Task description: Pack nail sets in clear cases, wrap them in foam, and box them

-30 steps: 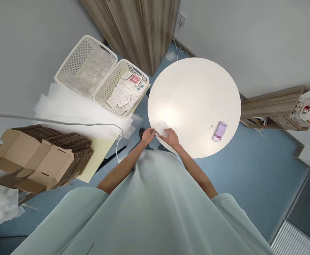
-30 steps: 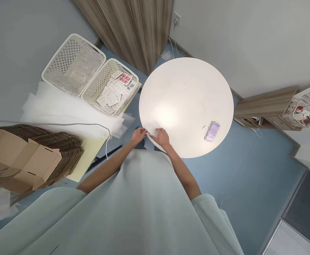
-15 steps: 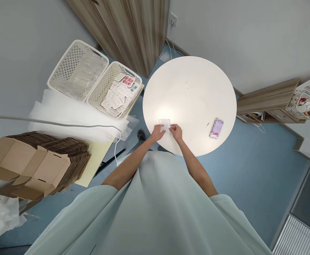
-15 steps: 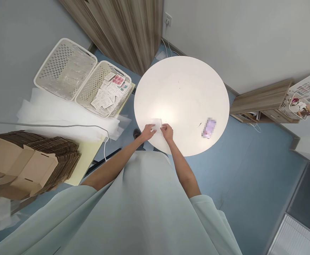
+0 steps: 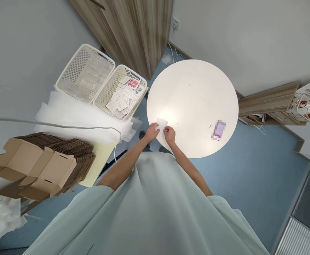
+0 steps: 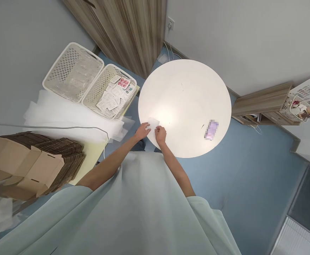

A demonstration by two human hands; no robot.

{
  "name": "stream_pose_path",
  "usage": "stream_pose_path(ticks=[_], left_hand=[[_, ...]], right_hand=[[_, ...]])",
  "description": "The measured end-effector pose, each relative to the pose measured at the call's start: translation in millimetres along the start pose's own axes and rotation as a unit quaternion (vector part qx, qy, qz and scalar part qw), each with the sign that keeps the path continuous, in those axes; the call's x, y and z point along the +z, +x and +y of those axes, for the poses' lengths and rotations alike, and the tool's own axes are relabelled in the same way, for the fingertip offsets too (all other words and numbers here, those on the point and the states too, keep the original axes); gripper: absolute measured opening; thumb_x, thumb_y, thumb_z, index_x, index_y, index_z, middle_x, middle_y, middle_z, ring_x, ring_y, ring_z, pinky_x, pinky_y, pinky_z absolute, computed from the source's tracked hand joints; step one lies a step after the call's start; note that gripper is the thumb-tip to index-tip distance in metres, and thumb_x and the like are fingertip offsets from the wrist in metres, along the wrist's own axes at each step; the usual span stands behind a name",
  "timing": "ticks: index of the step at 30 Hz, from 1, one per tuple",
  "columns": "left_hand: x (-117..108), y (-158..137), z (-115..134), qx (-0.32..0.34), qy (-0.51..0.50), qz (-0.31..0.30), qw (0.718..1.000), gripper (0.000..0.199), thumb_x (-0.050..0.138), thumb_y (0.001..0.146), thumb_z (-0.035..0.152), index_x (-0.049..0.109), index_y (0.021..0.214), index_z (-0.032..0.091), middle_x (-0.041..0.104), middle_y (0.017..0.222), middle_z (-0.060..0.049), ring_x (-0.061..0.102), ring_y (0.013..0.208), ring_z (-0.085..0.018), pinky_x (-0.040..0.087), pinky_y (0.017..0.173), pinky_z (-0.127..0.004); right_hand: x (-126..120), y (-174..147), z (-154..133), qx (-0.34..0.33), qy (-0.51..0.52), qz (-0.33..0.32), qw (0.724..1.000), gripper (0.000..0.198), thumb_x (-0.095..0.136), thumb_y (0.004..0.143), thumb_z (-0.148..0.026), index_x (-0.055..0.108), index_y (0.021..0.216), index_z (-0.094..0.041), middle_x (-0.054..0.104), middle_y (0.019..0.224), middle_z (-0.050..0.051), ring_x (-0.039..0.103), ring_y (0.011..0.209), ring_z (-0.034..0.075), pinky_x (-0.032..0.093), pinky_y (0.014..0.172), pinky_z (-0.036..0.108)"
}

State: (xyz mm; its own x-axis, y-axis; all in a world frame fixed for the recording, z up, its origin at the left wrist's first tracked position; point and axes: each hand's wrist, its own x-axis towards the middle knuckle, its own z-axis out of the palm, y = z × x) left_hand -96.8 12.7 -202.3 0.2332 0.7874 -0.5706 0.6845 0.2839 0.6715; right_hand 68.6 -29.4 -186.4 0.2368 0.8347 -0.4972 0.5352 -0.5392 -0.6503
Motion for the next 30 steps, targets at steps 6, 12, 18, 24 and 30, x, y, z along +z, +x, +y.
stream_pose_path(ticks=[6, 12, 18, 24, 30], left_hand=[[-28, 4, -13, 0.020, 0.013, -0.010, 1.000, 0.058, 0.057, 0.097, 0.039, 0.064, 0.151, 0.018, 0.054, 0.169, -0.016, 0.049, 0.158, -0.034, 0.042, 0.129, -0.047], [-45, -20, 10, 0.031, -0.010, 0.037, 0.999, 0.051, 0.055, 0.102, 0.041, 0.066, 0.147, 0.020, 0.052, 0.171, -0.011, 0.052, 0.154, -0.032, 0.047, 0.126, -0.044], [-70, -85, 38, 0.034, -0.103, 0.134, 0.985, 0.048, 0.052, 0.104, 0.039, 0.067, 0.147, 0.022, 0.058, 0.166, -0.010, 0.062, 0.145, -0.033, 0.055, 0.120, -0.048], [-78, -172, 42, -0.008, -0.167, 0.287, 0.943, 0.047, 0.053, 0.106, 0.042, 0.066, 0.146, 0.024, 0.063, 0.160, -0.011, 0.063, 0.144, -0.031, 0.056, 0.118, -0.045], [-82, -241, 10, -0.054, -0.203, 0.434, 0.876, 0.045, 0.058, 0.102, 0.043, 0.068, 0.142, 0.022, 0.066, 0.154, -0.014, 0.061, 0.144, -0.032, 0.056, 0.117, -0.050]], right_hand=[[9, 9, -27, 0.024, -0.003, -0.024, 0.999, 0.020, 0.062, 0.094, -0.021, 0.076, 0.110, -0.021, 0.080, 0.112, 0.009, 0.074, 0.103, 0.025, 0.058, 0.101, 0.041], [-33, -12, -34, -0.021, 0.016, -0.017, 1.000, 0.016, 0.063, 0.092, -0.027, 0.075, 0.103, -0.024, 0.080, 0.118, 0.006, 0.075, 0.093, 0.022, 0.060, 0.094, 0.037], [-77, -32, -46, -0.086, 0.042, -0.024, 0.995, 0.013, 0.064, 0.091, -0.034, 0.072, 0.096, -0.025, 0.079, 0.114, 0.005, 0.074, 0.090, 0.022, 0.060, 0.087, 0.037], [-90, -29, -74, -0.168, 0.037, -0.091, 0.981, 0.010, 0.066, 0.089, -0.034, 0.069, 0.093, -0.025, 0.079, 0.111, 0.006, 0.075, 0.090, 0.024, 0.061, 0.085, 0.038], [-76, -50, -117, -0.230, 0.046, -0.156, 0.960, 0.008, 0.066, 0.090, -0.032, 0.069, 0.092, -0.025, 0.079, 0.110, 0.004, 0.074, 0.090, 0.022, 0.061, 0.086, 0.036]])
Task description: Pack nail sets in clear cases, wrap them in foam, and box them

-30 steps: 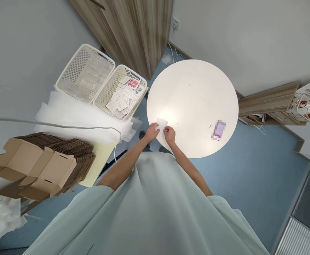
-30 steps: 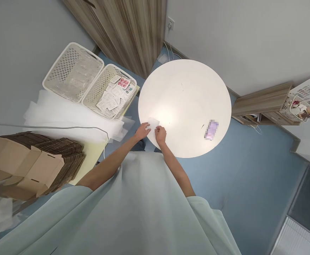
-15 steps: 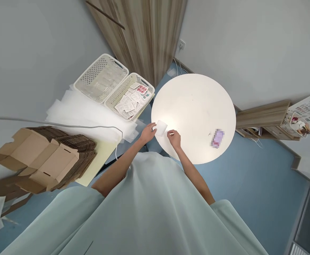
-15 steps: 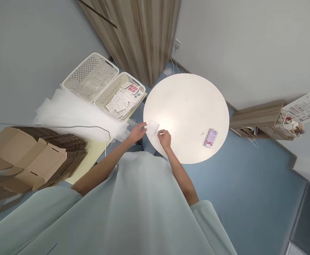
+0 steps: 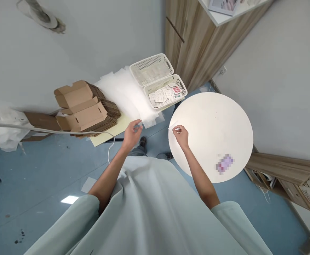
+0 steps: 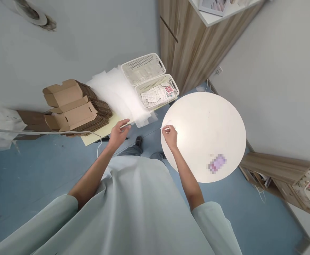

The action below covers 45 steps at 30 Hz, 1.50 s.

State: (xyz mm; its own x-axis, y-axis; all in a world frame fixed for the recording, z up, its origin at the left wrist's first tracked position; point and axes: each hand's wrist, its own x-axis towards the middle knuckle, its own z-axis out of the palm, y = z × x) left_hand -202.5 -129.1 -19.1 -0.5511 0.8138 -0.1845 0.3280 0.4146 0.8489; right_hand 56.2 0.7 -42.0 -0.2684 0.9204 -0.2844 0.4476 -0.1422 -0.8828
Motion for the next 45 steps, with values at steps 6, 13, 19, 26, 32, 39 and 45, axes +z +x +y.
stream_pose_path(ticks=[6, 13, 19, 26, 32, 39, 45], left_hand=[[-56, 14, -35, -0.011, 0.005, 0.098, 0.995, 0.046, 0.062, 0.097, 0.037, 0.066, 0.140, 0.022, 0.064, 0.152, -0.016, 0.061, 0.143, -0.031, 0.054, 0.119, -0.049], [-120, 40, -80, 0.018, 0.081, 0.166, 0.983, 0.050, 0.064, 0.096, 0.035, 0.062, 0.145, 0.022, 0.059, 0.157, -0.018, 0.050, 0.152, -0.036, 0.038, 0.131, -0.057], [-173, 47, -135, -0.023, 0.132, 0.150, 0.980, 0.053, 0.073, 0.091, 0.040, 0.065, 0.141, 0.025, 0.063, 0.152, -0.017, 0.049, 0.148, -0.044, 0.035, 0.127, -0.069], [-204, 63, -179, -0.027, 0.173, 0.015, 0.984, 0.051, 0.073, 0.091, 0.060, 0.075, 0.124, 0.022, 0.072, 0.136, -0.022, 0.058, 0.135, -0.049, 0.044, 0.116, -0.066], [-204, 73, -193, -0.004, 0.185, -0.030, 0.982, 0.039, 0.068, 0.094, 0.057, 0.080, 0.116, 0.027, 0.076, 0.128, -0.018, 0.061, 0.131, -0.047, 0.048, 0.112, -0.064], [-209, 80, -206, 0.030, 0.181, -0.022, 0.983, 0.036, 0.060, 0.097, 0.046, 0.081, 0.117, 0.026, 0.076, 0.126, -0.019, 0.065, 0.128, -0.044, 0.048, 0.114, -0.062], [-212, 86, -204, 0.031, 0.197, -0.042, 0.979, 0.045, 0.040, 0.106, 0.039, 0.081, 0.113, 0.022, 0.077, 0.121, -0.021, 0.069, 0.123, -0.040, 0.050, 0.111, -0.056]], right_hand=[[32, -8, -50, -0.045, 0.004, -0.004, 0.999, 0.011, 0.067, 0.093, -0.035, 0.070, 0.095, -0.025, 0.078, 0.114, 0.005, 0.074, 0.092, 0.021, 0.062, 0.086, 0.035], [99, -17, -96, -0.075, -0.030, 0.000, 0.997, 0.012, 0.066, 0.093, -0.036, 0.069, 0.096, -0.025, 0.078, 0.111, 0.005, 0.074, 0.092, 0.021, 0.064, 0.088, 0.036], [176, -23, -135, -0.093, -0.058, -0.047, 0.993, 0.011, 0.066, 0.092, -0.036, 0.069, 0.094, -0.025, 0.077, 0.106, 0.003, 0.074, 0.089, 0.020, 0.064, 0.082, 0.033], [260, -13, -169, -0.131, -0.126, -0.141, 0.973, 0.005, 0.065, 0.091, -0.029, 0.067, 0.090, -0.025, 0.075, 0.107, 0.001, 0.073, 0.087, 0.018, 0.061, 0.084, 0.031], [301, -5, -180, -0.155, -0.161, -0.187, 0.957, 0.004, 0.064, 0.094, -0.029, 0.067, 0.092, -0.026, 0.074, 0.111, 0.000, 0.073, 0.087, 0.016, 0.060, 0.086, 0.031], [308, -8, -171, -0.140, -0.188, -0.205, 0.950, 0.004, 0.067, 0.094, -0.025, 0.067, 0.090, -0.026, 0.078, 0.107, -0.002, 0.074, 0.088, 0.016, 0.060, 0.086, 0.031], [322, -2, -164, -0.153, -0.210, -0.225, 0.939, 0.007, 0.067, 0.096, -0.021, 0.073, 0.096, -0.026, 0.080, 0.110, -0.001, 0.075, 0.098, 0.018, 0.060, 0.092, 0.032]])
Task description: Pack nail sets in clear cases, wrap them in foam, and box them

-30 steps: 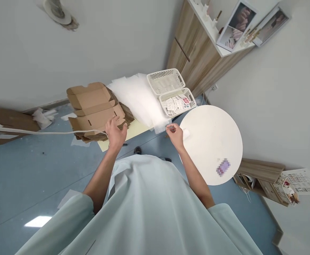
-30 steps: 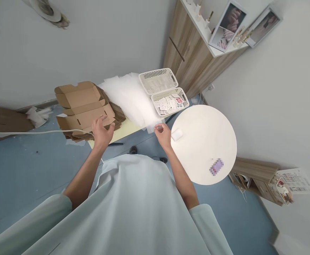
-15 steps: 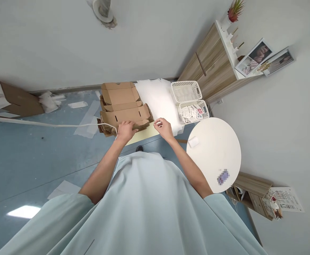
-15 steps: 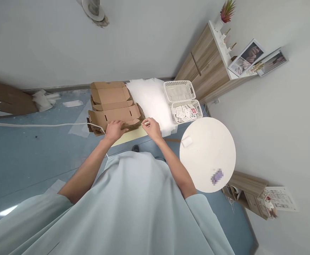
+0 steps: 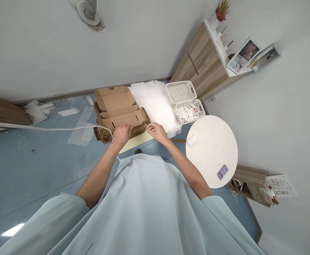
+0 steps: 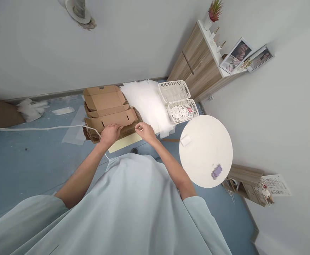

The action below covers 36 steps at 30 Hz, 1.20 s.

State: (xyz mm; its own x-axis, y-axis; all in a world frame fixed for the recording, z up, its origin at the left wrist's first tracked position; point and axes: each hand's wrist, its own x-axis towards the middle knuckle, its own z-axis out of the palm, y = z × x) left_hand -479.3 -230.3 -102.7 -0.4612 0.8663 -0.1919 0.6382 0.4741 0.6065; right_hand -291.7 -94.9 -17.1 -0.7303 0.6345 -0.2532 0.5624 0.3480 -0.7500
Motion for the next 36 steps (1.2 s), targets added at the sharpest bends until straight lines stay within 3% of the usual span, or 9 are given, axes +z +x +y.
stream_pose_path(ticks=[4, 7, 14, 17, 21, 25, 29, 33, 36], left_hand=[[0, 8, 7, -0.018, 0.046, -0.001, 0.999, 0.051, 0.033, 0.107, 0.033, 0.079, 0.122, 0.017, 0.076, 0.117, -0.025, 0.069, 0.122, -0.043, 0.052, 0.106, -0.057], [2, 11, 10, 0.001, 0.072, 0.004, 0.997, 0.048, 0.039, 0.103, 0.028, 0.078, 0.127, 0.015, 0.075, 0.120, -0.025, 0.068, 0.122, -0.042, 0.053, 0.104, -0.055], [-3, 5, 14, 0.058, 0.086, -0.008, 0.995, 0.044, 0.044, 0.098, 0.019, 0.084, 0.118, 0.020, 0.075, 0.118, -0.020, 0.068, 0.112, -0.037, 0.056, 0.095, -0.050], [-19, -1, 22, 0.083, 0.073, 0.048, 0.993, 0.044, 0.047, 0.097, 0.016, 0.084, 0.121, 0.021, 0.076, 0.120, -0.018, 0.068, 0.111, -0.036, 0.056, 0.096, -0.051], [-49, -6, 38, 0.124, 0.017, 0.188, 0.974, 0.051, 0.043, 0.101, 0.013, 0.078, 0.137, 0.023, 0.076, 0.131, -0.016, 0.069, 0.120, -0.033, 0.057, 0.103, -0.051], [-77, -3, 61, 0.210, -0.048, 0.268, 0.939, 0.058, 0.037, 0.108, 0.014, 0.063, 0.158, 0.027, 0.071, 0.150, -0.011, 0.063, 0.144, -0.030, 0.052, 0.119, -0.051], [-87, 8, 100, 0.298, -0.055, 0.255, 0.918, 0.055, 0.037, 0.113, 0.019, 0.057, 0.163, 0.026, 0.067, 0.158, -0.012, 0.052, 0.157, -0.029, 0.049, 0.124, -0.052], [-68, 17, 153, 0.387, -0.045, 0.189, 0.901, 0.055, 0.034, 0.113, 0.013, 0.058, 0.162, 0.023, 0.065, 0.159, -0.013, 0.048, 0.160, -0.027, 0.052, 0.122, -0.050], [-40, 20, 196, 0.466, -0.059, 0.124, 0.874, 0.057, 0.031, 0.113, 0.011, 0.056, 0.163, 0.024, 0.066, 0.158, -0.012, 0.045, 0.161, -0.026, 0.052, 0.122, -0.052]], right_hand=[[18, 18, 5, -0.054, -0.055, -0.052, 0.996, 0.019, 0.068, 0.099, -0.019, 0.076, 0.115, -0.025, 0.076, 0.135, 0.005, 0.071, 0.126, 0.023, 0.057, 0.110, 0.037], [35, 30, 10, -0.062, -0.120, -0.091, 0.987, 0.028, 0.070, 0.099, -0.015, 0.074, 0.126, -0.019, 0.071, 0.144, 0.012, 0.065, 0.137, 0.027, 0.050, 0.122, 0.042], [49, 40, 12, 0.022, -0.228, -0.172, 0.958, 0.026, 0.068, 0.104, -0.026, 0.070, 0.125, -0.012, 0.070, 0.140, 0.021, 0.069, 0.131, 0.035, 0.058, 0.108, 0.044], [45, 45, 10, 0.046, -0.225, -0.193, 0.954, 0.023, 0.067, 0.104, -0.028, 0.073, 0.120, -0.014, 0.075, 0.134, 0.019, 0.072, 0.126, 0.036, 0.059, 0.103, 0.042], [33, 45, 6, 0.063, -0.140, -0.178, 0.972, 0.030, 0.072, 0.103, -0.037, 0.076, 0.125, -0.017, 0.079, 0.135, 0.016, 0.073, 0.128, 0.036, 0.058, 0.105, 0.041], [-7, 30, -4, 0.005, 0.025, -0.085, 0.996, 0.047, 0.056, 0.110, -0.059, 0.078, 0.125, -0.020, 0.080, 0.133, 0.011, 0.073, 0.128, 0.028, 0.055, 0.111, 0.038], [-84, 0, -17, -0.041, 0.137, 0.109, 0.984, 0.068, 0.057, 0.100, -0.081, 0.078, 0.124, -0.020, 0.080, 0.131, 0.011, 0.073, 0.127, 0.026, 0.053, 0.117, 0.039], [-160, -47, -17, -0.052, 0.191, 0.239, 0.951, 0.070, 0.070, 0.090, -0.083, 0.075, 0.125, -0.023, 0.082, 0.121, 0.010, 0.074, 0.122, 0.026, 0.056, 0.115, 0.043], [-194, -90, -2, -0.021, 0.196, 0.351, 0.915, 0.064, 0.084, 0.084, -0.074, 0.072, 0.122, -0.024, 0.081, 0.111, 0.007, 0.076, 0.113, 0.025, 0.058, 0.111, 0.045]])
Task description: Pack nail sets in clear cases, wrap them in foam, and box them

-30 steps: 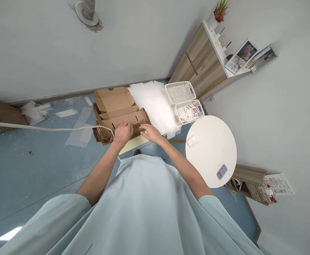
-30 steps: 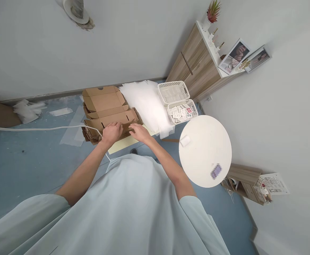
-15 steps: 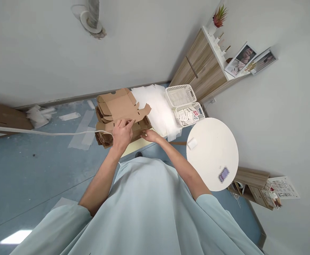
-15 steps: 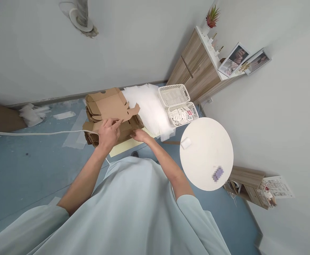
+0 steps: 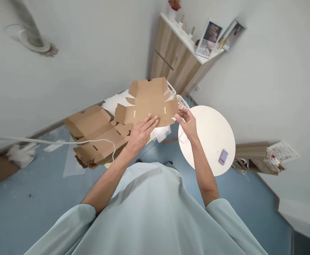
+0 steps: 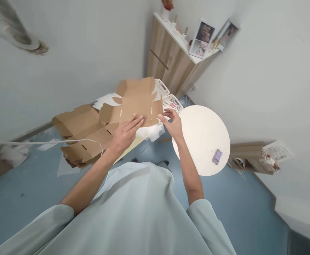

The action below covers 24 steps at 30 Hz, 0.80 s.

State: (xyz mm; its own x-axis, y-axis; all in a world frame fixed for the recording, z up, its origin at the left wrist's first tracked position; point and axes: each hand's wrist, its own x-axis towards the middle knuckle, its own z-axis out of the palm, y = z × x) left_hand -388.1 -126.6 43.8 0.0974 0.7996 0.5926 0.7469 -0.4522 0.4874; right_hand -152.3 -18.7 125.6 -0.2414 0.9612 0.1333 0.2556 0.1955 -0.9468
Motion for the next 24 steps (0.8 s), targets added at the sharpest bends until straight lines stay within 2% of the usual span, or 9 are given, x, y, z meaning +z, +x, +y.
stream_pose_path(ticks=[4, 7, 10, 14, 18, 21, 24], left_hand=[[57, 30, 29, 0.087, -0.078, -0.074, 0.990, 0.060, 0.035, 0.111, 0.009, 0.052, 0.166, 0.024, 0.064, 0.160, -0.012, 0.042, 0.163, -0.025, 0.050, 0.126, -0.054], [109, 44, 51, 0.127, -0.111, -0.133, 0.977, 0.063, 0.036, 0.108, 0.005, 0.051, 0.167, 0.023, 0.061, 0.163, -0.011, 0.040, 0.164, -0.024, 0.048, 0.128, -0.053], [171, 49, 77, 0.163, -0.127, -0.211, 0.955, 0.068, 0.036, 0.103, 0.000, 0.053, 0.165, 0.021, 0.060, 0.164, -0.011, 0.039, 0.165, -0.023, 0.048, 0.129, -0.051], [258, 44, 114, 0.197, -0.122, -0.322, 0.918, 0.070, 0.040, 0.097, -0.003, 0.056, 0.162, 0.018, 0.058, 0.166, -0.011, 0.040, 0.164, -0.023, 0.045, 0.132, -0.047], [334, 33, 142, 0.219, -0.104, -0.402, 0.883, 0.071, 0.040, 0.097, -0.004, 0.055, 0.164, 0.017, 0.056, 0.168, -0.013, 0.040, 0.165, -0.023, 0.042, 0.133, -0.045], [378, 23, 157, 0.228, -0.092, -0.448, 0.860, 0.070, 0.042, 0.097, -0.003, 0.056, 0.162, 0.018, 0.058, 0.166, -0.013, 0.044, 0.163, -0.023, 0.041, 0.132, -0.043], [406, 12, 168, 0.218, -0.087, -0.495, 0.837, 0.067, 0.042, 0.097, -0.004, 0.060, 0.158, 0.018, 0.060, 0.164, -0.014, 0.048, 0.160, -0.023, 0.043, 0.130, -0.042]], right_hand=[[-65, -30, 19, 0.047, -0.035, 0.149, 0.987, 0.049, 0.081, 0.086, -0.065, 0.071, 0.106, -0.021, 0.080, 0.107, 0.007, 0.074, 0.103, 0.024, 0.061, 0.101, 0.043], [-113, -61, 45, 0.099, -0.058, 0.216, 0.970, 0.040, 0.075, 0.087, -0.058, 0.068, 0.098, -0.021, 0.078, 0.101, 0.006, 0.072, 0.098, 0.023, 0.060, 0.095, 0.040], [-160, -94, 79, 0.143, -0.061, 0.259, 0.953, 0.034, 0.073, 0.086, -0.054, 0.065, 0.094, -0.022, 0.077, 0.098, 0.006, 0.071, 0.097, 0.023, 0.058, 0.094, 0.040], [-218, -139, 138, 0.204, -0.054, 0.299, 0.931, 0.032, 0.072, 0.082, -0.052, 0.064, 0.090, -0.022, 0.078, 0.094, 0.006, 0.072, 0.095, 0.024, 0.058, 0.093, 0.040], [-261, -175, 204, 0.274, -0.027, 0.320, 0.907, 0.036, 0.075, 0.075, -0.056, 0.063, 0.088, -0.024, 0.080, 0.093, 0.008, 0.075, 0.095, 0.027, 0.059, 0.091, 0.041], [-282, -194, 246, 0.325, -0.020, 0.318, 0.890, 0.036, 0.074, 0.073, -0.057, 0.061, 0.085, -0.025, 0.081, 0.092, 0.009, 0.076, 0.092, 0.027, 0.059, 0.089, 0.041], [-294, -209, 279, 0.372, -0.012, 0.306, 0.876, 0.036, 0.073, 0.073, -0.058, 0.060, 0.083, -0.026, 0.081, 0.090, 0.009, 0.077, 0.091, 0.027, 0.060, 0.088, 0.040]])
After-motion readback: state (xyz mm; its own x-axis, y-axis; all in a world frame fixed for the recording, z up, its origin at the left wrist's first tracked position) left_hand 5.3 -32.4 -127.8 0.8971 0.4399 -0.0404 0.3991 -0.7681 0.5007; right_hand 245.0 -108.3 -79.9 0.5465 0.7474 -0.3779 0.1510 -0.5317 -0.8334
